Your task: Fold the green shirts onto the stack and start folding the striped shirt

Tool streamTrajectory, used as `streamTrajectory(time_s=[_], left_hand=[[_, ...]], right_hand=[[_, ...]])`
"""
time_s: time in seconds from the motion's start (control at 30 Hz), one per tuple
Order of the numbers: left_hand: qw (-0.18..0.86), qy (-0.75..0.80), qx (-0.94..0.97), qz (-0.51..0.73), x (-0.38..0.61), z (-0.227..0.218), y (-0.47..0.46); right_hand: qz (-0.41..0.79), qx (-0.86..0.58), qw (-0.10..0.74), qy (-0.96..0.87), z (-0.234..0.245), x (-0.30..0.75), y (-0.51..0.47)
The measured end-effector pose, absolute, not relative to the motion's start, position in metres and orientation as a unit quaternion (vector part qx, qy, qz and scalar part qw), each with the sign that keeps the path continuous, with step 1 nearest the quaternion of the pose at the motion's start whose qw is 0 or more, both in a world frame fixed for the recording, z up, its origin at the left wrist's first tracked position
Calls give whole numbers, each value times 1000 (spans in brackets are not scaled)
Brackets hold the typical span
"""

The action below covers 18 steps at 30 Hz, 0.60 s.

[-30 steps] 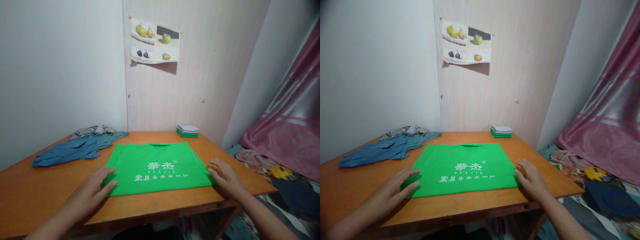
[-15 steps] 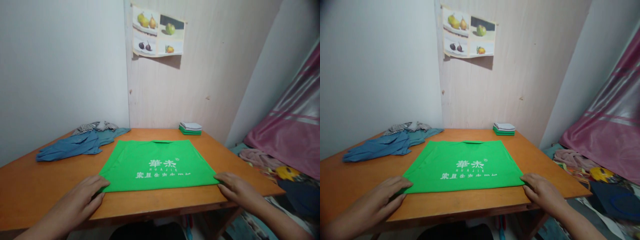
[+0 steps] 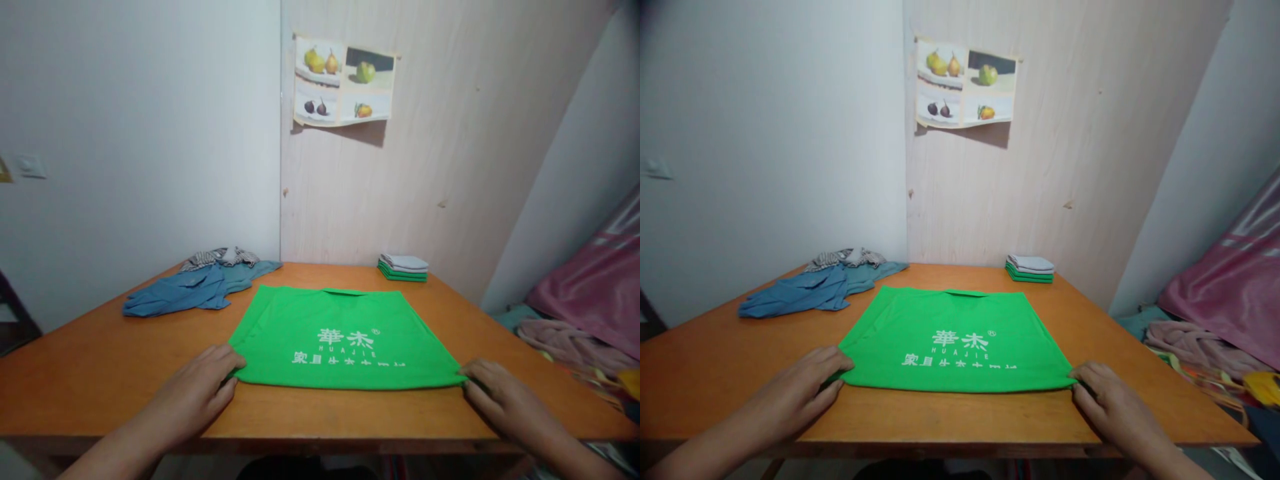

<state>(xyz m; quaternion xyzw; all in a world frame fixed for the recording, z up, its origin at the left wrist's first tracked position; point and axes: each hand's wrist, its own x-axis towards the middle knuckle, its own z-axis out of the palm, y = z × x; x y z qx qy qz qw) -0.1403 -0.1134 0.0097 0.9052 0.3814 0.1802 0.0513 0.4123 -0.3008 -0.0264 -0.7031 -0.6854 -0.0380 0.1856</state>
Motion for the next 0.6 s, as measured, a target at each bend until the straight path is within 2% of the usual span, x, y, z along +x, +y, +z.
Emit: streamTrajectory(time_s=[0.23,0.6], left_hand=[[56,379,904,192,-135,12,-116],[105,363,899,219,-139,10,-107]], right_hand=[[-3,-712,244,-658,-33,421,-294],[56,-707,277,-648,-28,432,-286]])
